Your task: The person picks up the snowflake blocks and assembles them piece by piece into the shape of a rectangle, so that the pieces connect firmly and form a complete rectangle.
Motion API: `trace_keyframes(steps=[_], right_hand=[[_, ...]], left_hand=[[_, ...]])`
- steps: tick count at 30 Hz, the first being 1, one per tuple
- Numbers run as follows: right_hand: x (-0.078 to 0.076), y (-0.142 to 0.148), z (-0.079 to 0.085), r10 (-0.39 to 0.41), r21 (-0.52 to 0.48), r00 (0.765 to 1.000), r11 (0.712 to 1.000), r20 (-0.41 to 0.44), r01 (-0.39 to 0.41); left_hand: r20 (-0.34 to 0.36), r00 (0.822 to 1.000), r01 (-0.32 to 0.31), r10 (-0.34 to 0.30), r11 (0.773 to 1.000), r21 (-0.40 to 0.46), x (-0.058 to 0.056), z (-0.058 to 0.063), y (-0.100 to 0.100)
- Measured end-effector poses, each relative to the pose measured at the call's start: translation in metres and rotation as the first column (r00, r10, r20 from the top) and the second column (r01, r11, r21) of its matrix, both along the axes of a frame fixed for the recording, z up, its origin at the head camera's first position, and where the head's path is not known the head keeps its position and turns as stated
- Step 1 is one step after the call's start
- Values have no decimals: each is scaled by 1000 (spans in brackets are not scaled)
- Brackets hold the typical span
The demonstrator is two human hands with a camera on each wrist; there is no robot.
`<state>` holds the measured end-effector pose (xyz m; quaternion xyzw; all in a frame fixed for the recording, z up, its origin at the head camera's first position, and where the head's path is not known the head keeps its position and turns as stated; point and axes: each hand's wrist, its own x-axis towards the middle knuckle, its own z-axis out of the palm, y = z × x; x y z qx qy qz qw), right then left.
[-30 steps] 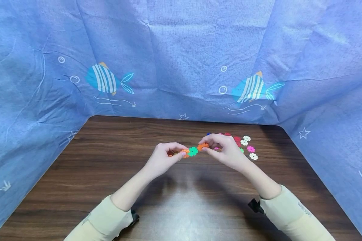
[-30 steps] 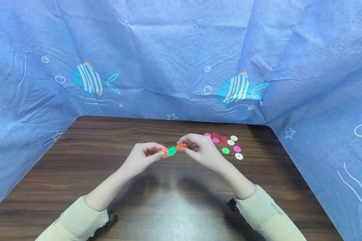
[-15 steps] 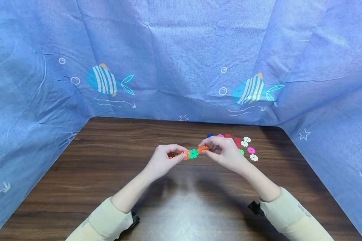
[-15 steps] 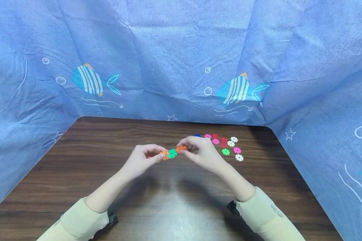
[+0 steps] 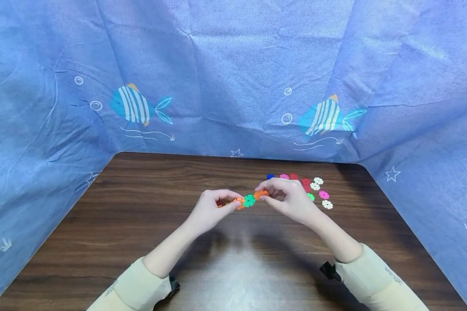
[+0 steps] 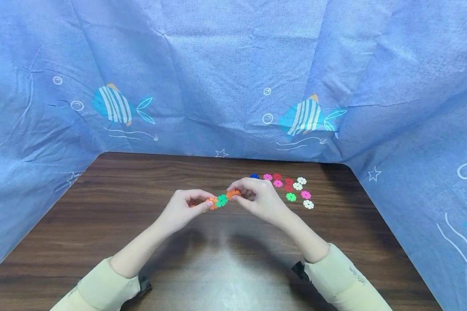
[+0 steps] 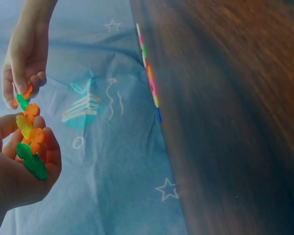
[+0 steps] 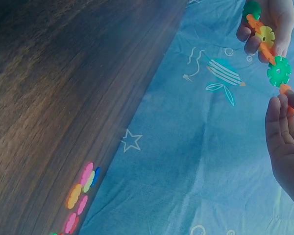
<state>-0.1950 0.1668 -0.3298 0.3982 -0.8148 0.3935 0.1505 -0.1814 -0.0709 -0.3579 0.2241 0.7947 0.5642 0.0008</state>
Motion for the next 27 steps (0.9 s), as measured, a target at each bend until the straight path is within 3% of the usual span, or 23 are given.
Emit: trace_keyframes(steps=[7, 18, 27], right_hand=[[-3, 1, -6, 34, -4, 998, 999, 44, -34], [4, -3, -14, -79, -38, 994, 996, 81, 83], [19, -10, -2, -94, -56, 971, 992, 220, 109]], left_hand=[[4, 1000, 6, -6, 1000, 5, 0, -1, 0], [-34, 999, -23, 23, 1000, -1, 3, -2, 6], [-5, 1000, 3, -2, 999, 42, 4, -5, 7]])
